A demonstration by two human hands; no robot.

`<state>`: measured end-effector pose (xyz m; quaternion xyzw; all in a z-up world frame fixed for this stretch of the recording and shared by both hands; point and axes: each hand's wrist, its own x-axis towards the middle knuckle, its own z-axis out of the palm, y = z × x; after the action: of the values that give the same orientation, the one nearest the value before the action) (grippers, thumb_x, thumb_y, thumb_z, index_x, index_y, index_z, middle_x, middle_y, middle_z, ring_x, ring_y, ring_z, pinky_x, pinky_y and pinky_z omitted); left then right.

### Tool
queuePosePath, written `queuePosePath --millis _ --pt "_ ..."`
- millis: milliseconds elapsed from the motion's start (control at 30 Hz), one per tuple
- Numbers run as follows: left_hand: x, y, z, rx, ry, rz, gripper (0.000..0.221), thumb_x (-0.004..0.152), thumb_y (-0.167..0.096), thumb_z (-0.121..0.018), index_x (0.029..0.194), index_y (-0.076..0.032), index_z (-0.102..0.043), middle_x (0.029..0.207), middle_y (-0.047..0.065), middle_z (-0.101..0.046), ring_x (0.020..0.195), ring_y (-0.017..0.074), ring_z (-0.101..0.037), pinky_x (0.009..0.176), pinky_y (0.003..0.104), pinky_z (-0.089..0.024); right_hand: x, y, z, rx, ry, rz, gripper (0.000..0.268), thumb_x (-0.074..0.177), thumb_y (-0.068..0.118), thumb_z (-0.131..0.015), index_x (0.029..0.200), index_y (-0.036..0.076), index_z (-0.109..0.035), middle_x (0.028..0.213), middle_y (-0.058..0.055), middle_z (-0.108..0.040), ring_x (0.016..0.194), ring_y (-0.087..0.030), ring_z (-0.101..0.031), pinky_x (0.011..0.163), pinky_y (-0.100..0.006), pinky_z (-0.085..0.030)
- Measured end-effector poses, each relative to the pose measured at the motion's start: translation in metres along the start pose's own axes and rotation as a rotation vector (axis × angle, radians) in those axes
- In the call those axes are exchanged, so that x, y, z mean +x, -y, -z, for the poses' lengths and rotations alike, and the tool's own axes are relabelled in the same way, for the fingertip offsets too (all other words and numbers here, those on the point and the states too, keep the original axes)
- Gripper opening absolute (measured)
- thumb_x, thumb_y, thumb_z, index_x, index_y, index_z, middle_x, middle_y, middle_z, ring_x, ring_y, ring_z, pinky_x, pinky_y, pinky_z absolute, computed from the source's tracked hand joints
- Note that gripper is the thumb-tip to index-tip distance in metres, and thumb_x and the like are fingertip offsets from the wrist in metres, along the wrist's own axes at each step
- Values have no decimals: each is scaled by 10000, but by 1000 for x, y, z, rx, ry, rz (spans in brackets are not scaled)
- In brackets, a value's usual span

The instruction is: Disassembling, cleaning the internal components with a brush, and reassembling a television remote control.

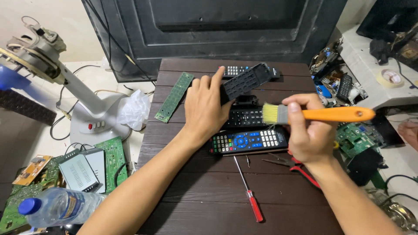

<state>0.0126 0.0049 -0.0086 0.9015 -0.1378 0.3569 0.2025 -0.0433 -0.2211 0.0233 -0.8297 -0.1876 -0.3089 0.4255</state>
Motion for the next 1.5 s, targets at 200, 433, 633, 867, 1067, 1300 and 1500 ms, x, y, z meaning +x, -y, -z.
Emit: queuePosePath --millis 200,433,633,867,1067,1300,1500 --pt "2 16 -7 155 40 -16 978 694 -433 -925 1488 -99 -465 930 90 -609 764 304 -672 707 404 -515 0 -6 -5 -19 -2 -26 185 1036 168 -572 1028 104 -745 660 -89 -629 649 -230 -626 692 -334 -517" --pt "6 26 -3 212 -112 -116 806 626 -594 -877 1311 -243 -639 1146 -2 -628 1111 243 -580 996 461 -382 1 -13 -4 -7 -8 -105 192 1027 203 -580 1026 119 -753 683 -98 -670 631 -257 -669 650 -330 -539" --pt "9 30 11 -141 151 -282 306 801 -490 -814 1003 -270 -748 847 -26 -642 876 206 -600 917 377 -399 3 -9 -5 102 -64 -228 212 1021 202 -551 1050 105 -737 715 -66 -690 624 -175 -703 618 -299 -574" --pt "14 17 14 -124 253 -433 431 736 -649 -789 944 -272 -768 936 -15 -635 868 209 -557 823 371 -402 18 -11 17 244 -184 -287 264 1047 228 -499 1121 79 -703 730 -88 -676 620 -143 -676 588 -257 -576" --pt "19 10 12 -142 595 -317 538 714 -584 -805 1097 -211 -752 941 28 -673 901 247 -644 791 367 -495 23 11 48 328 -122 -331 271 1067 213 -487 1127 7 -652 744 -173 -707 628 -171 -684 600 -274 -590" --pt "8 0 9 64 547 -312 571 675 -363 -884 1158 -124 -697 1024 83 -664 955 281 -646 865 417 -483 -32 10 63 376 18 -362 252 1029 102 -473 1222 -23 -575 977 -121 -679 760 -168 -683 687 -270 -573" --pt "-10 8 15 232 553 -216 617 682 -484 -878 1085 -65 -673 984 116 -689 886 307 -676 851 429 -450 -66 16 65 282 62 -334 258 998 111 -507 1223 2 -574 1057 -122 -741 882 -182 -749 757 -272 -612"
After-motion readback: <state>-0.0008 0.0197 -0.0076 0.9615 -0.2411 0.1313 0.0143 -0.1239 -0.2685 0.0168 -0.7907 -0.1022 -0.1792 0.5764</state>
